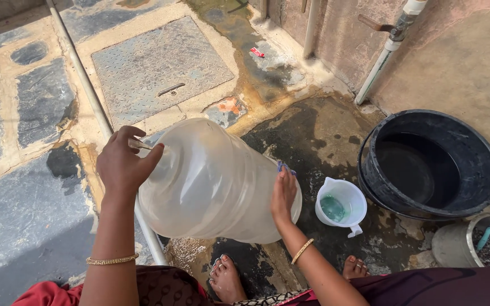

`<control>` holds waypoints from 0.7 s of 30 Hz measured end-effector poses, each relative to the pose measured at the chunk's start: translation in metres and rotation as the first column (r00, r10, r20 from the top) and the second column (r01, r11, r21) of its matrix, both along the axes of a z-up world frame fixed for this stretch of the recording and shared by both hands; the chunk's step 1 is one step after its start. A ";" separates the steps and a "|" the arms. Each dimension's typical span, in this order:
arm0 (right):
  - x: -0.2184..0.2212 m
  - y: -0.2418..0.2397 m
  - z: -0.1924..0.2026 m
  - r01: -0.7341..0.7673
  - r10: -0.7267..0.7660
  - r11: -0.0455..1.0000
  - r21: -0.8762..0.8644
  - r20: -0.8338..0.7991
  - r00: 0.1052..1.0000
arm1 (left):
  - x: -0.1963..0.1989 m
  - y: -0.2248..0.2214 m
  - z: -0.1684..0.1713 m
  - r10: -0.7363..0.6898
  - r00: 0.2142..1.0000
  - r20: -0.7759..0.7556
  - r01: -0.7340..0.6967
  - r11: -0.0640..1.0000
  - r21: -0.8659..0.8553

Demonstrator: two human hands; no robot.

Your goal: Cleaning the exterior of a large plastic water jug using a sponge and water.

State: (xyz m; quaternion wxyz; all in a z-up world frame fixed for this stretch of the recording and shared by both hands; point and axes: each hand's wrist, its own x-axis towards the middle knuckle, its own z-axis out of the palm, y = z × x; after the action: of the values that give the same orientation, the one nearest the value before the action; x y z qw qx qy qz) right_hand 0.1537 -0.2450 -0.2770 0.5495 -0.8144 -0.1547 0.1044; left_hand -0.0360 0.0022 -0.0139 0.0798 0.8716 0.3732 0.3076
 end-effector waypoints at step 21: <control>-0.112 -0.018 0.161 -0.476 0.377 0.827 0.300 0.332 0.865 | 0.021 -0.015 -0.012 0.157 0.988 -0.001 -0.156 0.984 0.083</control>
State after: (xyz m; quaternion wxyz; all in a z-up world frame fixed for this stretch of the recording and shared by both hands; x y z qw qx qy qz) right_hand 0.0416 -0.2632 -0.1156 0.6310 -0.6456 -0.4211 0.0874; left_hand -0.0148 -0.0126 -0.0260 0.0180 0.8432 0.4280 0.3248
